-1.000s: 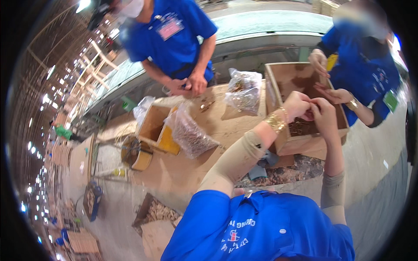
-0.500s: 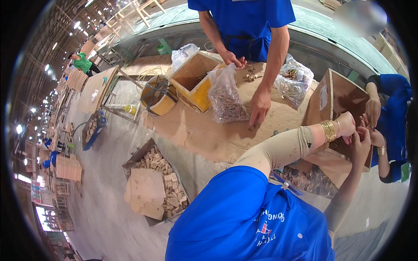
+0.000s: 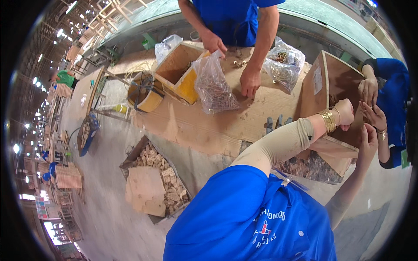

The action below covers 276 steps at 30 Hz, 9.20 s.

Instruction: The person sorts small metal hardware pieces, such as screws and washers, from a plastic bag into a wooden box. They handle the items one by one, placing them into the container while coworkers work nearby.

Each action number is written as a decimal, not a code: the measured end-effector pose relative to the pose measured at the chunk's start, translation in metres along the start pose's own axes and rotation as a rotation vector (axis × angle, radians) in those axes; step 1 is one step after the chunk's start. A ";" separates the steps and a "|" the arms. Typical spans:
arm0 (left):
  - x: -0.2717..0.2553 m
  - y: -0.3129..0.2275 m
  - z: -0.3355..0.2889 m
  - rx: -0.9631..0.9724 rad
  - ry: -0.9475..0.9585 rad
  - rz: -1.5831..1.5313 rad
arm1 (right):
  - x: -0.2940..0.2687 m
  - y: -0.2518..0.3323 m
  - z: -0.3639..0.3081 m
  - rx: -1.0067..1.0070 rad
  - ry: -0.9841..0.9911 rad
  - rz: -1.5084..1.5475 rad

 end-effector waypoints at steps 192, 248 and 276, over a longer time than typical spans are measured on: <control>-0.155 0.152 -0.154 0.037 -0.232 -0.649 | 0.340 -0.050 0.196 -0.522 0.704 -0.797; -0.045 0.010 -0.073 0.121 -0.091 -0.687 | 0.085 0.050 -0.007 -0.352 0.186 -0.038; -0.041 -0.008 -0.029 0.039 -0.013 -0.192 | 0.071 0.072 0.018 -0.443 0.286 -0.120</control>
Point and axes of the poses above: each hand's wrist, its own z-axis towards the middle knuckle, its own x-axis out of the palm, y = z × x, the point moved 3 cm from there along z, towards the middle knuckle, and after that the axes turned 14 degrees about z, right-handed, at the moved point
